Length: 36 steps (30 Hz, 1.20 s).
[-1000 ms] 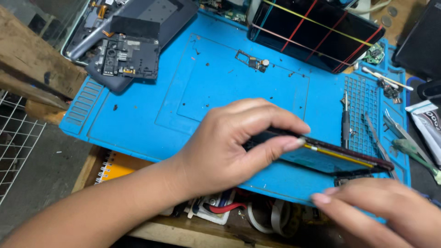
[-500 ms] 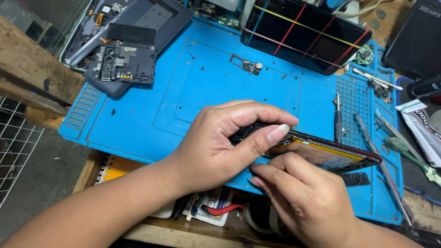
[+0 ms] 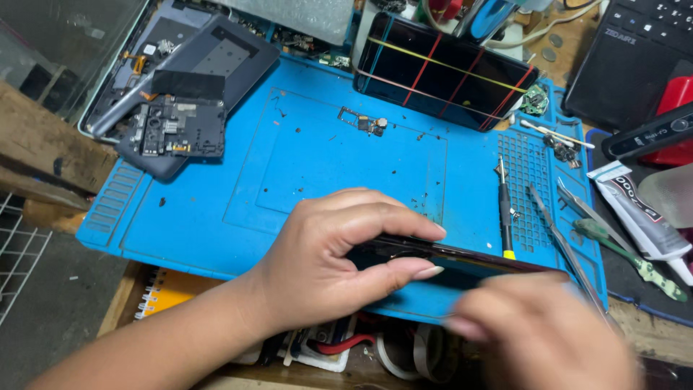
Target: The person uses a screwdriver to remove screws from the back of a disassembled smartphone. They then use a plastic spudger to pry open the device's casing and carefully lift the internal components, including the battery and motherboard, to separate them from the frame.
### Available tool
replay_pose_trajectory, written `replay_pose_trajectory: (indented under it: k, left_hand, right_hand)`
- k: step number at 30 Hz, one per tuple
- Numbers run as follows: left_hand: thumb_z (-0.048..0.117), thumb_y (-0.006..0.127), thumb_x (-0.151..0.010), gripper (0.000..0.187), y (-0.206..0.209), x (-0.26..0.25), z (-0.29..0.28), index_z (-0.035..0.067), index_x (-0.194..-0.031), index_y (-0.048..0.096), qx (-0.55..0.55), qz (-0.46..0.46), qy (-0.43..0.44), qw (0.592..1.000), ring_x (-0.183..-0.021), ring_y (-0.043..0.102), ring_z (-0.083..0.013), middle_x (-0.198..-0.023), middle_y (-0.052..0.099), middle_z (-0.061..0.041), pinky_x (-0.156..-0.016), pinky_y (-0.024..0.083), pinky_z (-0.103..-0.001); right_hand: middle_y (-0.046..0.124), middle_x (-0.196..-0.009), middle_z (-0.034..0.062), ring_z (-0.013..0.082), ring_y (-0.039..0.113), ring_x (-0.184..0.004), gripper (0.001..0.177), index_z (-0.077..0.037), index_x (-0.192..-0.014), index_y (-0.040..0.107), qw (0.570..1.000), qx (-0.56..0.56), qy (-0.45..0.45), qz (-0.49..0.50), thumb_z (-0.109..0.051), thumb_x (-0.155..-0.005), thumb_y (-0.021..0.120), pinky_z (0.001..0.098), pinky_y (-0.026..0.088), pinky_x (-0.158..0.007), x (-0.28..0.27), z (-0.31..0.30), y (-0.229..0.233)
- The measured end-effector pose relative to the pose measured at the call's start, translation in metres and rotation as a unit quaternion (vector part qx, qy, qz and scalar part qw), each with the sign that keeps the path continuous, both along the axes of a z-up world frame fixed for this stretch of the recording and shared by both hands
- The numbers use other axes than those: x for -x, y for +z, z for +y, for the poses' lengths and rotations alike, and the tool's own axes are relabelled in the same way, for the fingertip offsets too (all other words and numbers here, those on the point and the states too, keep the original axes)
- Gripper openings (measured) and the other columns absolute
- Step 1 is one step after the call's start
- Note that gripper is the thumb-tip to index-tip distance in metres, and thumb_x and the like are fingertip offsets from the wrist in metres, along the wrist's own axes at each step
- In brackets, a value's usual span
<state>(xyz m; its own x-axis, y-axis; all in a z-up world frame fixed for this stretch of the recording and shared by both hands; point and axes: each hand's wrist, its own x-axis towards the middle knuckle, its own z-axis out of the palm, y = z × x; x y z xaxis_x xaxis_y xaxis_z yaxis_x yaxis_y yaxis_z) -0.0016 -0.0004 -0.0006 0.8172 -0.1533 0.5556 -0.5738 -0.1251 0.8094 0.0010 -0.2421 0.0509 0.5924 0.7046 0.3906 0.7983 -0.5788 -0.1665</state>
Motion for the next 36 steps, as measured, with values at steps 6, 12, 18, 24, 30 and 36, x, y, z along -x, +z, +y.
replay_pose_trajectory:
  k: [6,12,18,24,30,36]
  left_hand:
    - [0.018,0.078,-0.097,0.020,-0.002,0.003,0.000,0.013,-0.116,0.073,-0.039,-0.038,0.014,0.998,-0.100,0.074,-0.0177,-0.108,0.075,-0.001,-0.091,0.057,-0.031]
    - [0.019,0.077,-0.099,0.019,-0.008,0.005,0.001,0.014,-0.116,0.072,-0.030,-0.053,0.020,0.998,-0.099,0.073,-0.0173,-0.105,0.074,-0.001,-0.089,0.057,-0.029]
    - [0.020,0.077,-0.100,0.016,-0.011,0.005,0.001,0.012,-0.112,0.071,-0.021,-0.054,0.022,0.998,-0.100,0.073,-0.0177,-0.104,0.074,-0.001,-0.090,0.058,-0.030]
    - [0.020,0.077,-0.101,0.014,-0.014,0.006,0.000,0.014,-0.112,0.072,-0.010,-0.049,0.028,0.998,-0.099,0.073,-0.0151,-0.102,0.073,0.001,-0.089,0.058,-0.028]
    - [0.019,0.078,-0.099,0.014,-0.013,0.005,-0.001,0.016,-0.112,0.073,-0.003,-0.039,0.031,0.999,-0.097,0.073,-0.0134,-0.101,0.073,0.001,-0.086,0.060,-0.026]
    - [0.011,0.078,-0.091,0.017,-0.005,0.005,0.000,0.013,-0.108,0.073,0.016,-0.020,0.023,0.999,-0.096,0.074,-0.0172,-0.101,0.073,-0.003,-0.083,0.061,-0.029]
  right_hand:
    - [0.065,-0.088,0.0066,0.0157,0.065,-0.080,0.011,-0.006,-0.094,0.069,0.993,-0.027,-0.100,0.059,-0.004,-0.087,0.077,0.0279,0.053,-0.070,-0.020,-0.001,0.017]
    - [0.065,-0.086,0.0073,0.0144,0.066,-0.076,0.009,-0.004,-0.091,0.070,0.994,-0.025,-0.087,0.057,-0.005,-0.085,0.076,0.0275,0.052,-0.068,-0.017,0.019,0.020]
    - [0.067,-0.087,0.0057,0.0143,0.064,-0.080,0.006,-0.004,-0.093,0.071,0.991,-0.029,-0.093,0.090,-0.005,-0.088,0.076,0.0258,0.052,-0.066,-0.021,0.027,0.023]
    - [0.069,-0.086,0.0065,0.0157,0.064,-0.077,0.006,-0.004,-0.092,0.073,0.993,0.015,-0.066,0.102,-0.002,-0.087,0.074,0.0266,0.051,-0.065,-0.031,0.026,0.028]
    - [0.067,-0.086,0.0065,0.0148,0.063,-0.076,0.009,-0.005,-0.095,0.074,0.994,0.017,-0.057,0.087,-0.002,-0.087,0.076,0.0255,0.051,-0.063,-0.027,0.028,0.030]
    - [0.066,-0.085,0.0092,0.0155,0.066,-0.071,0.011,-0.003,-0.094,0.073,0.998,0.020,-0.057,0.028,0.000,-0.085,0.079,0.0288,0.051,-0.063,-0.020,0.034,0.028]
